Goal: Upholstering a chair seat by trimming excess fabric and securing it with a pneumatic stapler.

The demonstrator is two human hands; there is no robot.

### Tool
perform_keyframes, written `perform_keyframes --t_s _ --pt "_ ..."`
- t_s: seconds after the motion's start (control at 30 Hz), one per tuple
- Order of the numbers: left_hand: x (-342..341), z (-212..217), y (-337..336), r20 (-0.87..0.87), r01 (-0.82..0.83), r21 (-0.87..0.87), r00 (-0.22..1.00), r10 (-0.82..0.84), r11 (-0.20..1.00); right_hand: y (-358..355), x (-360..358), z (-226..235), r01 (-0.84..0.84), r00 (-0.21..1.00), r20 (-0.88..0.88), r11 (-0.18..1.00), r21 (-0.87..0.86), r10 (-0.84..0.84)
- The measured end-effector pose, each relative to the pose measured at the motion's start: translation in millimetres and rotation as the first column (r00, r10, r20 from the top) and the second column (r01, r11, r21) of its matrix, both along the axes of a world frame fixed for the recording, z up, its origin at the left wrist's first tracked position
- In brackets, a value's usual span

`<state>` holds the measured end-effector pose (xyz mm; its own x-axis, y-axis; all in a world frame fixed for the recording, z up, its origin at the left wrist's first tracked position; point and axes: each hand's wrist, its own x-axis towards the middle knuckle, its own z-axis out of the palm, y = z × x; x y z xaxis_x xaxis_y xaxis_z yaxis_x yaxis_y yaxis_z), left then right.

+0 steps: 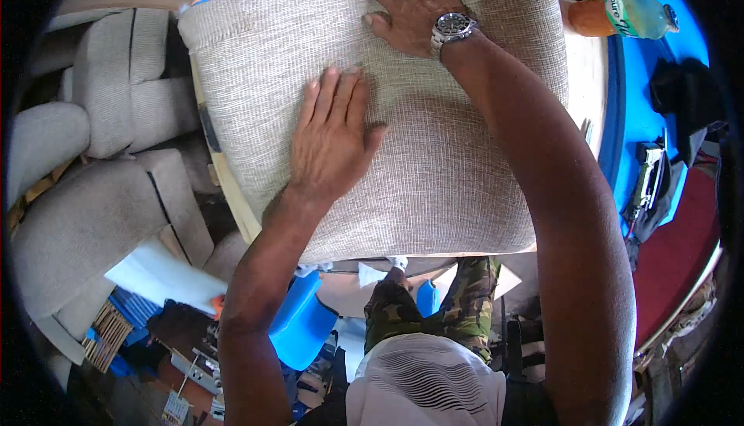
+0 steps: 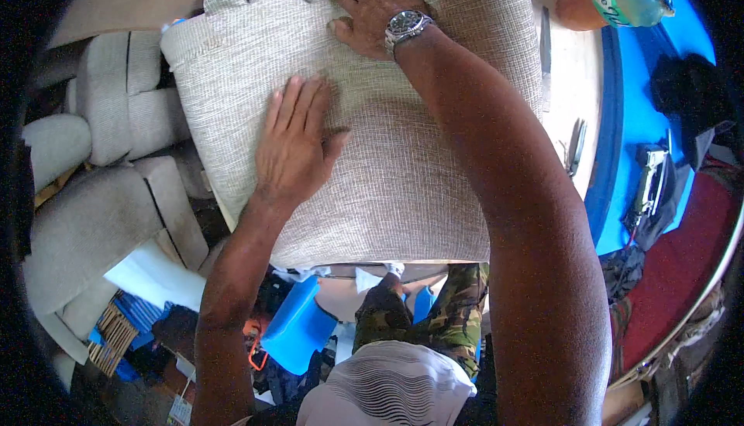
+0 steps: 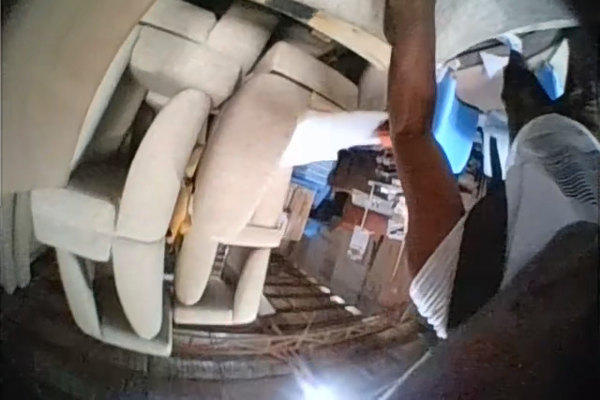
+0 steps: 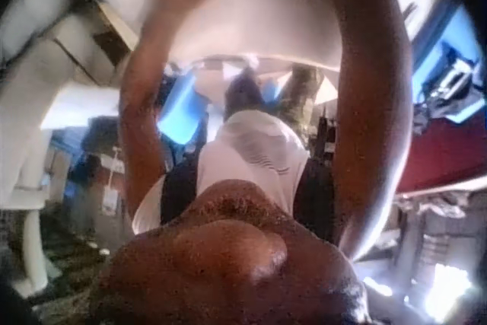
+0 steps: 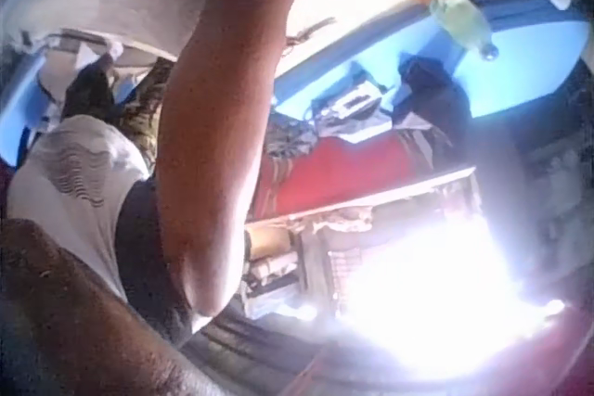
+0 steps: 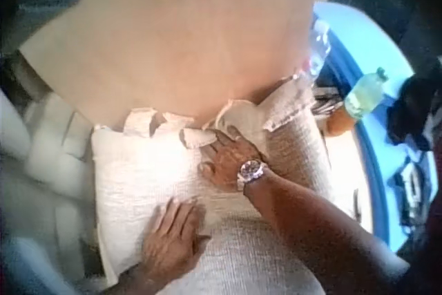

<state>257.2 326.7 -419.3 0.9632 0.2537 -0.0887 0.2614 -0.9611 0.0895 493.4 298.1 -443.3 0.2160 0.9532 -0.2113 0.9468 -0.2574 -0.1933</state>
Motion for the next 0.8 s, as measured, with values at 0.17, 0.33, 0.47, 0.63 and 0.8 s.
perform_keyframes --t_s 0.17,0.33,0.47,0.63,0.8 --pt "36 -24 41 -0.043 0.005 0.102 0.999 0.000 0.995 -13 -13 -27 -0.036 0.982 0.185 0.914 0.404 -0.043" --pt "76 -47 82 0.026 -0.012 0.173 1.000 0.007 0.985 11 -13 -21 0.000 0.977 0.213 1.000 -0.008 0.001" --pt "103 -55 89 0.004 0.010 0.131 1.000 -0.011 0.991 2 0 -44 -0.015 0.968 0.247 0.980 0.196 -0.035" --pt "105 -45 91 -0.059 0.016 0.095 0.998 -0.010 0.995 4 -2 -35 -0.013 0.978 0.208 0.990 0.142 -0.017" --pt "95 -57 101 0.005 -0.013 0.123 1.000 0.013 0.992 20 -5 -32 -0.041 0.979 0.202 0.995 0.092 0.021"
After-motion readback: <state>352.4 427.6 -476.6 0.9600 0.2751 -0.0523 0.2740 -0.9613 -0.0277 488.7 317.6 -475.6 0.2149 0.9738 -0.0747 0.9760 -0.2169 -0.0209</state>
